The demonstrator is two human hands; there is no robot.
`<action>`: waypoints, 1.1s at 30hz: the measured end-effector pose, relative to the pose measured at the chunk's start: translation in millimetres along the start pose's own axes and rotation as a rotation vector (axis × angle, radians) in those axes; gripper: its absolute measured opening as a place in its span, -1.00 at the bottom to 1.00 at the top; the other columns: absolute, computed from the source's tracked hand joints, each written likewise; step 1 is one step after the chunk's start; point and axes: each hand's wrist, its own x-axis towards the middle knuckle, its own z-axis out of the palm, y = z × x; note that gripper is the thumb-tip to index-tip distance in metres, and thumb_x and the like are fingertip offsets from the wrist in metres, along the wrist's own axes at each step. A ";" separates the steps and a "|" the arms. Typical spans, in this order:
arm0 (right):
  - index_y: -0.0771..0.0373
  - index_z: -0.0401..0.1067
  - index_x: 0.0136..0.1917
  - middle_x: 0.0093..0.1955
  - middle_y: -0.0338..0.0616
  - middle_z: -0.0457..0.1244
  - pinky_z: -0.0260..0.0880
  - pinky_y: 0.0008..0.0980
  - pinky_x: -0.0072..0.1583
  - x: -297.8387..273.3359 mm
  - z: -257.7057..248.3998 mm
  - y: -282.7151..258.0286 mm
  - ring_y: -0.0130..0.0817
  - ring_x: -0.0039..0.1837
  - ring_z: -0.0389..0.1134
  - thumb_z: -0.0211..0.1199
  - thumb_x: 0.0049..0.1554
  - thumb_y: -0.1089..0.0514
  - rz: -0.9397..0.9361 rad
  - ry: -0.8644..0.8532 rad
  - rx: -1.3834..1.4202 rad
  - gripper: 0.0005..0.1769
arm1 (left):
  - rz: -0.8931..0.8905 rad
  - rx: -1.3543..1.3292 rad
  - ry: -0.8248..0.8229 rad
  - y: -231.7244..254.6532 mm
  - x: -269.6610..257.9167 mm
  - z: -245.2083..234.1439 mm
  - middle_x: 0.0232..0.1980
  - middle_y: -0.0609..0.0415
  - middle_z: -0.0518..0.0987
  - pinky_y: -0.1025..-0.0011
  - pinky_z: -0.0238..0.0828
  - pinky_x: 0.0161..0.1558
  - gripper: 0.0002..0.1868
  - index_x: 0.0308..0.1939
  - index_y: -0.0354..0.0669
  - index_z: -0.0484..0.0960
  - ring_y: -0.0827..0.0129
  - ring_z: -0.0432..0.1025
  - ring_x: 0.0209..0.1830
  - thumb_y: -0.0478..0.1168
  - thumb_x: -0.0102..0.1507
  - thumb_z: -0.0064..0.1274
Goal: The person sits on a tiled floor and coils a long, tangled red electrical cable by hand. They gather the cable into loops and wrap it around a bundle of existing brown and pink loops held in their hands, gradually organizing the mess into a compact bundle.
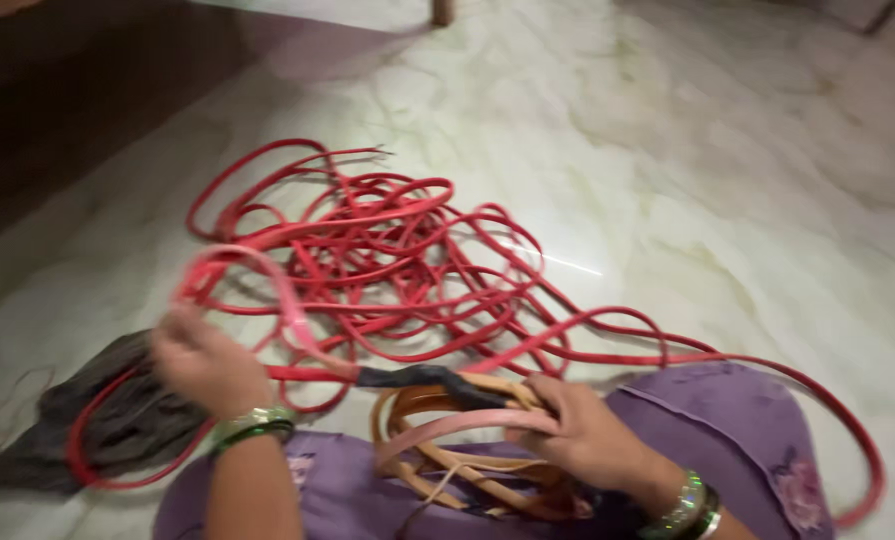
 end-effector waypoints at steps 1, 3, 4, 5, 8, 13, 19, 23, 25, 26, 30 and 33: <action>0.24 0.47 -0.08 -0.32 -0.25 0.29 0.30 -0.37 -0.18 1.6 0.0 1.2 -0.50 -0.25 0.26 0.44 -0.01 0.10 0.019 0.010 0.026 -0.72 | 0.127 0.137 -0.063 -20.7 -1.6 -3.5 -0.22 0.03 0.58 0.32 0.39 -0.16 -0.67 -0.05 -0.40 0.52 0.37 0.41 -0.27 -0.12 0.57 -0.08; 0.24 0.50 -0.08 -0.31 -0.25 0.28 0.30 -0.36 -0.18 7.2 0.9 8.1 -0.50 -0.24 0.25 0.44 -0.02 0.10 0.040 0.048 0.027 -0.72 | 0.098 0.107 -0.516 -66.9 -2.8 -5.3 -0.21 0.06 0.61 0.31 0.38 -0.19 -0.71 -0.07 -0.36 0.57 0.41 0.44 -0.26 -0.14 0.47 -0.07; 0.27 0.51 -0.10 -0.32 -0.23 0.27 0.28 -0.35 -0.17 12.0 1.0 10.3 -0.49 -0.24 0.23 0.45 -0.01 0.09 0.046 0.080 0.001 -0.72 | -0.208 0.106 -0.798 -85.0 -5.8 -5.3 -0.31 0.02 0.56 0.29 0.37 -0.28 -0.69 -0.16 -0.37 0.54 0.36 0.41 -0.38 -0.12 0.44 -0.04; 0.29 0.51 -0.12 -0.32 -0.21 0.26 0.27 -0.34 -0.17 16.9 2.0 12.2 -0.47 -0.23 0.21 0.47 0.00 0.08 0.052 0.112 -0.025 -0.72 | -0.520 0.096 -1.074 -97.3 -6.2 -7.3 -0.42 -0.02 0.50 0.26 0.37 -0.37 -0.66 -0.24 -0.38 0.52 0.31 0.39 -0.49 -0.10 0.42 -0.01; 0.27 0.50 -0.08 -0.33 -0.21 0.27 0.28 -0.34 -0.17 22.5 2.7 20.5 -0.47 -0.24 0.22 0.41 0.03 0.07 0.174 0.192 -0.013 -0.73 | -0.873 0.040 -1.427 -101.2 -20.7 -13.2 -0.38 -0.01 0.66 0.30 0.58 -0.20 -0.81 -0.20 -0.33 0.61 0.28 0.59 -0.38 -0.23 0.27 0.07; 0.28 0.48 -0.09 -0.31 -0.20 0.25 0.28 -0.35 -0.16 18.2 1.6 20.9 -0.49 -0.23 0.20 0.40 0.04 0.07 0.131 0.159 0.049 -0.73 | -0.481 0.239 -1.228 -52.2 -40.4 6.5 -0.29 0.07 0.60 0.32 0.47 -0.25 -0.59 0.08 -0.23 0.51 0.34 0.49 -0.37 -0.10 0.23 0.15; 0.23 0.48 -0.10 -0.32 -0.27 0.29 0.30 -0.38 -0.15 18.5 2.7 12.4 -0.51 -0.24 0.23 0.39 0.01 0.08 0.160 0.138 0.020 -0.76 | 0.165 0.288 -0.850 5.7 -59.8 24.5 0.08 -0.15 0.50 0.20 0.42 0.11 -0.35 0.24 -0.26 0.41 0.10 0.44 0.05 -0.20 0.11 0.26; 0.26 0.47 -0.14 -0.33 -0.23 0.24 0.27 -0.35 -0.17 18.8 2.2 8.9 -0.49 -0.24 0.20 0.40 0.03 0.09 0.154 0.105 0.029 -0.77 | 0.472 0.194 -0.953 36.5 -71.7 18.4 0.23 -0.17 0.49 0.13 0.25 0.34 -0.46 0.25 -0.17 0.46 -0.04 0.36 0.30 -0.29 0.18 0.17; 0.26 0.46 -0.14 -0.32 -0.25 0.25 0.29 -0.37 -0.16 18.3 2.4 7.8 -0.50 -0.23 0.21 0.40 0.03 0.09 0.149 0.099 0.037 -0.76 | 0.601 0.231 -1.003 42.8 -73.8 20.3 0.27 -0.08 0.51 0.12 0.19 0.42 -0.39 0.25 -0.09 0.49 0.00 0.33 0.41 -0.39 0.08 0.06; 0.26 0.45 -0.13 -0.31 -0.26 0.26 0.29 -0.37 -0.16 17.4 2.0 7.2 -0.50 -0.23 0.21 0.40 0.02 0.09 0.147 0.099 0.042 -0.76 | 0.669 0.248 -1.029 42.8 -74.1 22.9 0.30 -0.04 0.52 0.12 0.16 0.46 -0.34 0.25 -0.05 0.51 0.03 0.32 0.46 -0.44 0.03 0.01; 0.27 0.42 -0.14 -0.33 -0.21 0.24 0.28 -0.35 -0.18 12.1 2.6 3.3 -0.47 -0.25 0.21 0.42 0.02 0.08 0.167 0.097 -0.008 -0.72 | 0.449 0.343 -1.125 22.2 -63.4 39.0 0.34 -0.12 0.41 0.09 0.22 0.32 -0.33 0.32 -0.09 0.39 -0.04 0.28 0.39 -0.24 0.11 0.18; 0.24 0.45 -0.12 -0.32 -0.23 0.28 0.30 -0.36 -0.18 7.7 3.3 -0.2 -0.49 -0.25 0.24 0.42 0.00 0.10 0.155 0.086 0.029 -0.76 | 0.165 0.361 -1.173 1.0 -56.2 42.1 0.35 -0.20 0.30 0.08 0.29 0.23 -0.21 0.41 -0.14 0.22 -0.12 0.28 0.31 -0.11 0.18 0.26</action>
